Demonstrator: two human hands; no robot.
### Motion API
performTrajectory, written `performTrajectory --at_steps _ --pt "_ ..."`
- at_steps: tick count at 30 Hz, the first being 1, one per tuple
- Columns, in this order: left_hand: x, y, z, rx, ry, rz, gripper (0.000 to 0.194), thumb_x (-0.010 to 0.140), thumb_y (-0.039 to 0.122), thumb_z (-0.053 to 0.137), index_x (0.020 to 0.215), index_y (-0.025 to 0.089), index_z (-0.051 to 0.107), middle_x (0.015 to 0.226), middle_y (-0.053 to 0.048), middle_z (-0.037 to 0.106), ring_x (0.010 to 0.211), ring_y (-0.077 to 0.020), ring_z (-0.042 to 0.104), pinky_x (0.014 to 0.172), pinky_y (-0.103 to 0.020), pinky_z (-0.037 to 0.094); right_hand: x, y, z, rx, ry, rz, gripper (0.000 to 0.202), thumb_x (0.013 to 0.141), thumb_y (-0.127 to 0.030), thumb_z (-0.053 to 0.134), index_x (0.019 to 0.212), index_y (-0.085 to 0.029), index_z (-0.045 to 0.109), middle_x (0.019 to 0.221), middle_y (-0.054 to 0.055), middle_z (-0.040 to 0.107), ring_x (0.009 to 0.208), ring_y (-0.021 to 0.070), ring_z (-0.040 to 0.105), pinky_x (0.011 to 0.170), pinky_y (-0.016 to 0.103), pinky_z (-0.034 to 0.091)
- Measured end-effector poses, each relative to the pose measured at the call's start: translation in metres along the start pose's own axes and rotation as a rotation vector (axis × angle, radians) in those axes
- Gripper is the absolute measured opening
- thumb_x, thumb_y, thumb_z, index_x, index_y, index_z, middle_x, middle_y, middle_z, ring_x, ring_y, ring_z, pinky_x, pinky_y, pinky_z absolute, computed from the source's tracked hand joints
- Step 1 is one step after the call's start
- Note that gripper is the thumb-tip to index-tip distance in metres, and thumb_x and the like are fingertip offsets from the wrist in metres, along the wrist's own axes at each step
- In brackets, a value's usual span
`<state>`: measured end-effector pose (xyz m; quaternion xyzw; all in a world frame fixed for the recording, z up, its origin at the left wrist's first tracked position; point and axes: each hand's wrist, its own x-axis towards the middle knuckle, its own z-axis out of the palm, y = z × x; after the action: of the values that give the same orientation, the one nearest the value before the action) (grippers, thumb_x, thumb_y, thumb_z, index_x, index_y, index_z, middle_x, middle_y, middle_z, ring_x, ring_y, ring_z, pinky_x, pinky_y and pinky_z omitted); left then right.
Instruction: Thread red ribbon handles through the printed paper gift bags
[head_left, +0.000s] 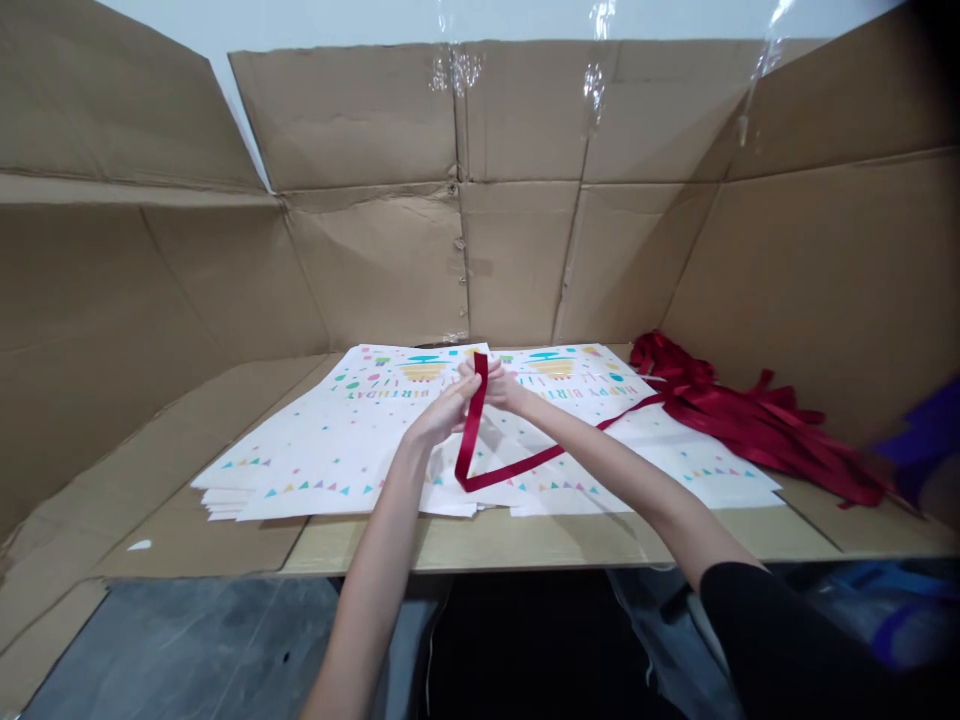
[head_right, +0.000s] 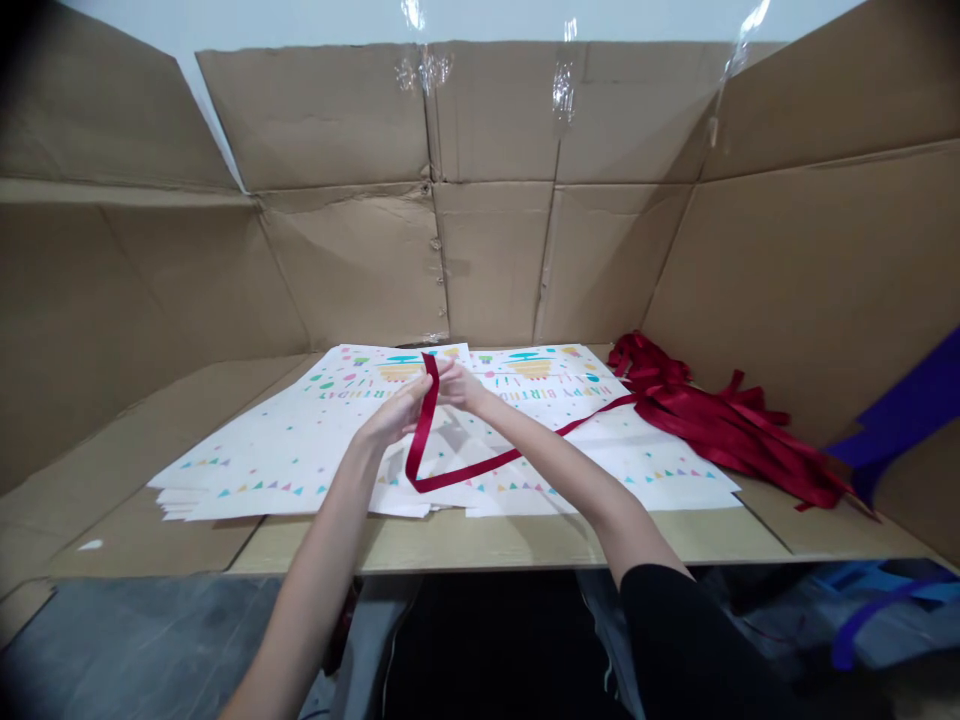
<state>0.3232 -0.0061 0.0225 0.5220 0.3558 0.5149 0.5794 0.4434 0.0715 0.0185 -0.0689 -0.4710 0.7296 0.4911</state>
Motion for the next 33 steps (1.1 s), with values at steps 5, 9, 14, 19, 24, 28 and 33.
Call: performTrajectory --at_steps 5,9,14,19,24,28,33 --pt "0.009 -0.011 -0.014 0.089 0.263 0.048 0.018 0.076 0.030 0.065 0.078 0.013 0.070 0.084 -0.010 0.069 0.063 -0.0134 0.058 0.055 -0.021 0.040 -0.022 -0.045 -0.040 -1.426 0.104 -0.168 0.019 0.082 -0.007 0.046 0.084 -0.016 0.063 0.099 0.009 0.064 0.086 0.0175 0.058 0.065 0.023 0.042" --pt "0.011 -0.023 -0.010 0.032 0.308 -0.041 0.005 0.071 0.013 0.060 0.073 0.013 0.065 0.073 -0.007 0.067 0.059 -0.0122 0.057 0.056 -0.021 0.043 -0.056 -0.042 -0.058 -2.056 0.126 -0.254 0.027 0.095 -0.027 0.035 0.095 -0.018 0.060 0.099 0.011 0.062 0.081 0.0204 0.057 0.060 0.026 0.035" --pt "0.016 -0.037 -0.011 0.045 0.405 -0.129 0.010 0.072 0.018 0.061 0.064 0.014 0.056 0.046 0.004 0.044 0.034 -0.0041 0.030 0.037 -0.019 0.022 -0.068 -0.027 -0.066 -2.126 0.162 -0.331 0.033 0.097 -0.031 0.031 0.092 -0.019 0.061 0.089 0.009 0.062 0.074 0.0185 0.055 0.053 0.026 0.027" --pt "0.021 -0.043 -0.013 0.130 0.403 0.055 0.026 0.076 0.032 0.065 0.060 0.016 0.051 0.041 0.008 0.028 0.034 -0.0032 0.020 0.038 -0.020 0.012 -0.069 -0.021 -0.059 -2.074 0.188 -0.344 0.037 0.097 -0.033 0.030 0.089 -0.019 0.063 0.087 0.010 0.061 0.074 0.0185 0.055 0.054 0.027 0.029" --pt "0.024 -0.045 -0.008 0.181 0.352 0.093 0.028 0.078 0.035 0.062 0.060 0.015 0.054 0.040 0.007 0.028 0.036 -0.0045 0.021 0.041 -0.022 0.013 -0.074 -0.021 -0.053 -2.004 0.240 -0.365 0.037 0.098 -0.033 0.028 0.089 -0.021 0.062 0.086 0.009 0.062 0.080 0.0201 0.056 0.061 0.027 0.035" --pt "0.025 -0.047 -0.004 0.197 0.339 0.115 0.032 0.074 0.042 0.065 0.059 0.015 0.057 0.039 0.007 0.030 0.036 -0.0050 0.024 0.041 -0.022 0.014 -0.075 -0.019 -0.052 -1.999 0.229 -0.361 0.037 0.098 -0.033 0.029 0.089 -0.020 0.062 0.084 0.010 0.063 0.081 0.0203 0.057 0.063 0.027 0.037" --pt "0.027 -0.049 -0.001 0.135 0.347 0.128 0.036 0.066 0.048 0.071 0.062 0.014 0.061 0.048 0.003 0.047 0.039 -0.0052 0.035 0.039 -0.020 0.019 -0.074 -0.013 -0.055 -2.016 0.204 -0.447 0.034 0.098 -0.031 0.033 0.087 -0.018 0.063 0.082 0.008 0.064 0.079 0.0178 0.057 0.062 0.026 0.035"
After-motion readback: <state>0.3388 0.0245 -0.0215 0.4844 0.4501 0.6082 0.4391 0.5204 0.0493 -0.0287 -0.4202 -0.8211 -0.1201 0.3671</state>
